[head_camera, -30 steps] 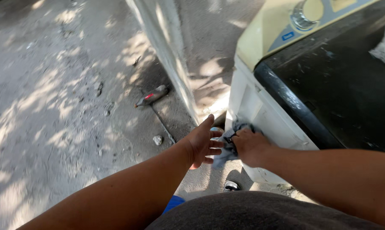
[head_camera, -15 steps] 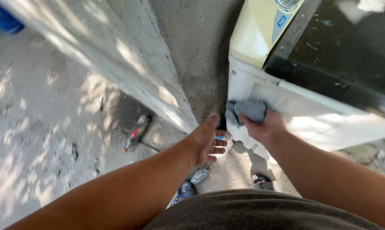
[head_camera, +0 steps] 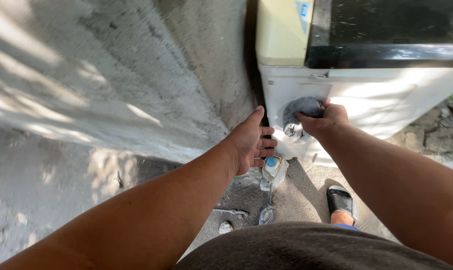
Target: The person cleans a washing machine by wiping the exterior, the control panel, the lids, and the interior tub with a cloth.
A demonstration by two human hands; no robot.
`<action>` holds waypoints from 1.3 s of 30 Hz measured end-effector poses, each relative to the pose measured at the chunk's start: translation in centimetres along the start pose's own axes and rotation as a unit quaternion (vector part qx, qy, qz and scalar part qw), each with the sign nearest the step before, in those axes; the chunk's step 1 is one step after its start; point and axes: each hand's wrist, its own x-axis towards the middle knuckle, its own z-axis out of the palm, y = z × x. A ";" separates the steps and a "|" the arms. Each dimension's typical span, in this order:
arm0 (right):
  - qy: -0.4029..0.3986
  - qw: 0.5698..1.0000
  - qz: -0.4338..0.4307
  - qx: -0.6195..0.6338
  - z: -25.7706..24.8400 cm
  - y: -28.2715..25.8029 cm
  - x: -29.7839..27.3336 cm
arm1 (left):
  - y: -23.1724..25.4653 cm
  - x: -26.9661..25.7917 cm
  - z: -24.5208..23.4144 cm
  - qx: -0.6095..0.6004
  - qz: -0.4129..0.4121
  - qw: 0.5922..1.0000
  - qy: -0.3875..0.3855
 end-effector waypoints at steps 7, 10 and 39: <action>0.029 0.993 -0.081 0.077 -4.3 -5.3 -1.4 | 1.7 1.8 2.9 0.056 -0.011 0.997 -0.056; 0.078 0.987 -0.116 0.083 -5.8 -7.9 -0.9 | 2.6 2.2 3.8 0.088 -0.008 0.994 -0.063; 0.186 0.941 -0.279 -0.043 0.0 -13.4 -11.9 | 6.7 4.6 12.6 0.157 0.025 0.984 -0.085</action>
